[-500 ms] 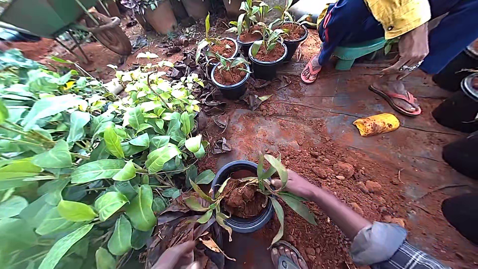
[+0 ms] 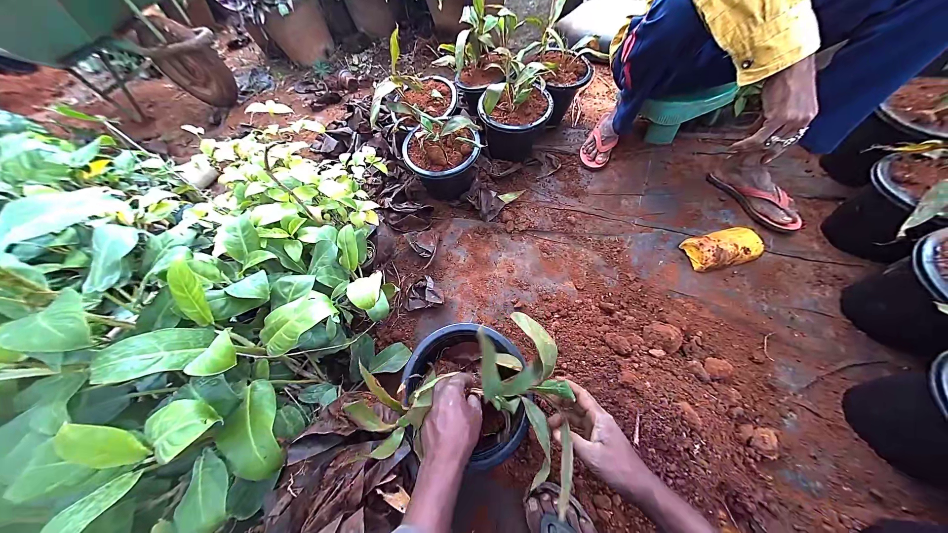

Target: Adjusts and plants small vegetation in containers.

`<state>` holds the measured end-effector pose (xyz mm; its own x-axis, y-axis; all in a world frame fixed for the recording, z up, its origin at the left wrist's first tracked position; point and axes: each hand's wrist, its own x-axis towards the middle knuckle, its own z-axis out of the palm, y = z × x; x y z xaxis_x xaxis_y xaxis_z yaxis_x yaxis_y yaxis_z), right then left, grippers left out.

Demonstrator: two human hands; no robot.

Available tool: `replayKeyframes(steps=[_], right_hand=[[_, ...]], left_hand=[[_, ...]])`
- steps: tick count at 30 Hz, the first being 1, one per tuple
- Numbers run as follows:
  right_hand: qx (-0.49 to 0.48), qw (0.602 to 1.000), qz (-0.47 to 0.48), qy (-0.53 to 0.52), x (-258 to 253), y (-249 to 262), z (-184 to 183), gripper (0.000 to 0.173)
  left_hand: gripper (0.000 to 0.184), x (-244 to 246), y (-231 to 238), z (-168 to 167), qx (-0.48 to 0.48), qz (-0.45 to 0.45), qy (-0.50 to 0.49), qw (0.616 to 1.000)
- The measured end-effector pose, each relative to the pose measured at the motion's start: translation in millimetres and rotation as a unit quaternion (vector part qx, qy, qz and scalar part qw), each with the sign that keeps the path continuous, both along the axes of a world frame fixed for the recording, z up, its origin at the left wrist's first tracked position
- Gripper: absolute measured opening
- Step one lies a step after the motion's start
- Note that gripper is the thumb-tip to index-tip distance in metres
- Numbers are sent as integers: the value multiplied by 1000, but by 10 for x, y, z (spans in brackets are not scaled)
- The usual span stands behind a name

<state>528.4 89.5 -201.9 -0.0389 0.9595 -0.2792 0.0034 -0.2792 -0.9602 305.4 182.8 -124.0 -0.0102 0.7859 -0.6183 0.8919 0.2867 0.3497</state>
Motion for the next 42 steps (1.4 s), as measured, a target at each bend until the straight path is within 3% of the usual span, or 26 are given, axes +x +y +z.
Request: replayKeyframes(steps=[2, 5, 8, 13, 19, 27, 33, 39, 42], right_hand=[[36, 999, -3, -18, -122, 133, 47, 80], [64, 990, 5, -122, -297, 361, 148, 61], [92, 984, 25, -153, -467, 577, 267, 38], [86, 969, 131, -190, -601, 832, 329, 48], [58, 907, 269, -319, -741, 1004, 378, 40], [76, 897, 260, -348, -809, 1159, 401, 24], [102, 872, 293, -380, -754, 1199, 670, 18], [90, 864, 323, -375, -752, 1194, 418, 24], [84, 859, 346, -367, -756, 1227, 416, 24]], left_hand=[[28, -129, -186, -79, 71, 28, -26, 997], [14, -243, -447, -315, 236, 105, -91, 962], [12, -263, -606, -413, 280, 171, -110, 938], [13, -205, -687, -467, 295, 188, -104, 931], [12, -173, -677, -524, 311, 195, -89, 926], [13, -117, -689, -505, 318, 271, -202, 886], [15, -59, -749, -478, 299, 322, -276, 855], [14, -2, -713, -514, 252, 400, -316, 822], [17, -24, -712, -423, 229, 390, -309, 837]])
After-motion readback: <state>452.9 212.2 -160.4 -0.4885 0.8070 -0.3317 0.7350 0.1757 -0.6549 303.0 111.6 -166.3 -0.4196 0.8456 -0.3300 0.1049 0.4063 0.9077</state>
